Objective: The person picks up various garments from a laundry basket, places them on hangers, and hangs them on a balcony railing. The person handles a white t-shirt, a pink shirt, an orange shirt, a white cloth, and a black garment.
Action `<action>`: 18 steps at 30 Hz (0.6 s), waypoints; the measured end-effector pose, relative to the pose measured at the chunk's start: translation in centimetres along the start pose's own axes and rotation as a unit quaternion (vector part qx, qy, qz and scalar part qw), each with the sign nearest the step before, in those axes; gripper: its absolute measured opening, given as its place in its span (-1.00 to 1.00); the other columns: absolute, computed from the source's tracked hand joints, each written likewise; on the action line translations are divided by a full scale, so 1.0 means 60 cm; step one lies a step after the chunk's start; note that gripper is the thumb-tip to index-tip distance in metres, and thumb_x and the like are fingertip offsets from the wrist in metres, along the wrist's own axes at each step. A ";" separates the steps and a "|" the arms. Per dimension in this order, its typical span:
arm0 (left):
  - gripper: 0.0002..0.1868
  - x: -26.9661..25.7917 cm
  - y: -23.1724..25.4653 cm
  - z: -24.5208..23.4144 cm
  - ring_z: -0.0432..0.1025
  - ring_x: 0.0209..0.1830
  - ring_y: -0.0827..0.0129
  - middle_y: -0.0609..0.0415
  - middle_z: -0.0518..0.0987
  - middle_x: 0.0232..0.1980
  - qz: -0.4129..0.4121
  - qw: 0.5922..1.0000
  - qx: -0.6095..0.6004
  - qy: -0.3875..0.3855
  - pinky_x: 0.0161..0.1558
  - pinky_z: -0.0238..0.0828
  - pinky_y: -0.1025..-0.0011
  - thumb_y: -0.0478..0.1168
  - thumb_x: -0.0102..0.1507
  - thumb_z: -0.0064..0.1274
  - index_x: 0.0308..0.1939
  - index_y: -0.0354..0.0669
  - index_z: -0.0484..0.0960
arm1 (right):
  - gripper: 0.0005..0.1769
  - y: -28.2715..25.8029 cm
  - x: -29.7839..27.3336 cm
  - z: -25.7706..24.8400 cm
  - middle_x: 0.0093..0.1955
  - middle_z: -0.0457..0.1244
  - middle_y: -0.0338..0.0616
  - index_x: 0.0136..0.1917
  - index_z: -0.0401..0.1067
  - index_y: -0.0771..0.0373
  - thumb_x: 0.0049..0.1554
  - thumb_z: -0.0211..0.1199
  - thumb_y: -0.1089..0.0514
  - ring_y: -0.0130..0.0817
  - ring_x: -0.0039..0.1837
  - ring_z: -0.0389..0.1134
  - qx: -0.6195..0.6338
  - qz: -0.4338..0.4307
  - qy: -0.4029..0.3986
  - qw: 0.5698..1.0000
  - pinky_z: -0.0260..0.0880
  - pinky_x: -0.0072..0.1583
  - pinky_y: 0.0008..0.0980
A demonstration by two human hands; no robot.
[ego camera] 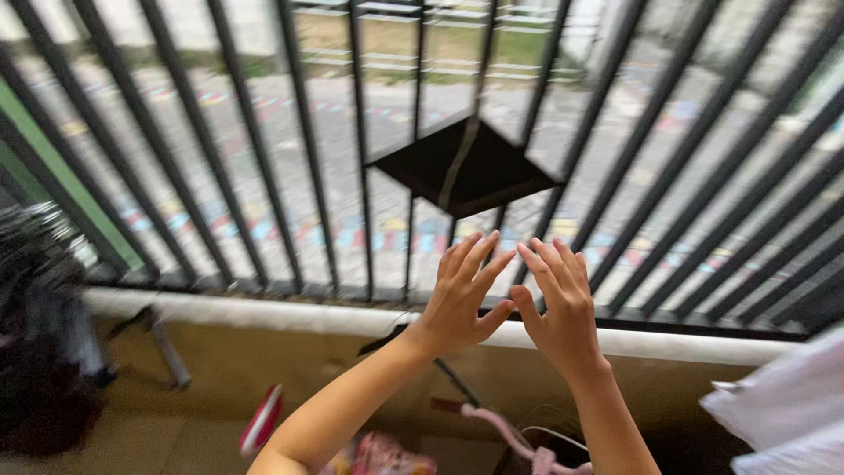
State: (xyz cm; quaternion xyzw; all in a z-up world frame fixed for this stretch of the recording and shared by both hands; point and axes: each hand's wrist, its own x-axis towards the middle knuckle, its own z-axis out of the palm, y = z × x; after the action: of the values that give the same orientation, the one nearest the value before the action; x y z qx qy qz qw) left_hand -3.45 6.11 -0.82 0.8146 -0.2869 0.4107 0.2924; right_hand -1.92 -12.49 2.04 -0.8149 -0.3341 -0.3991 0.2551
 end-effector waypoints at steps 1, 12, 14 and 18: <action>-0.25 -0.017 -0.008 -0.024 0.01 0.65 -0.08 -0.12 0.18 0.61 -0.006 1.000 0.003 0.001 0.56 -0.11 -0.08 -0.02 0.27 0.17 0.51 -0.08 0.31 | -0.48 -0.021 0.002 0.018 0.43 0.25 0.07 0.39 0.39 0.20 0.19 0.27 0.05 0.19 0.54 0.15 0.026 -0.003 -0.005 1.000 0.04 0.52 0.19; -0.28 -0.203 -0.044 -0.250 -0.01 0.67 -0.08 -0.11 0.18 0.62 -0.169 0.975 0.139 0.040 0.58 -0.18 -0.15 0.02 0.29 0.14 0.50 -0.04 0.34 | -0.48 -0.228 0.008 0.171 0.46 0.24 0.03 0.41 0.39 0.15 0.18 0.29 0.11 0.19 0.54 0.14 0.215 -0.039 -0.119 0.969 0.17 0.47 0.07; -0.28 -0.233 -0.042 -0.280 -0.01 0.67 -0.09 -0.11 0.18 0.62 -0.196 0.965 0.166 0.044 0.57 -0.20 -0.18 0.04 0.30 0.13 0.51 -0.03 0.33 | -0.48 -0.257 0.008 0.192 0.47 0.23 0.05 0.41 0.39 0.16 0.19 0.30 0.11 0.18 0.55 0.14 0.233 -0.054 -0.142 0.961 0.18 0.45 0.04; -0.30 -0.285 -0.029 -0.318 0.00 0.66 -0.09 -0.09 0.18 0.63 -0.244 0.944 0.213 0.058 0.57 -0.18 -0.18 0.05 0.31 0.10 0.51 0.02 0.33 | -0.47 -0.302 0.009 0.231 0.47 0.22 0.07 0.42 0.39 0.16 0.19 0.31 0.10 0.16 0.55 0.15 0.269 -0.094 -0.167 0.944 0.20 0.45 0.01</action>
State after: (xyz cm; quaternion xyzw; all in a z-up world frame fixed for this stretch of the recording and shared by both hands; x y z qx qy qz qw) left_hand -20.30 24.74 -6.15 0.8775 0.0325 0.4250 0.2197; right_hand -8.53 8.87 -2.44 -0.7355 -0.5424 -0.1744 0.3667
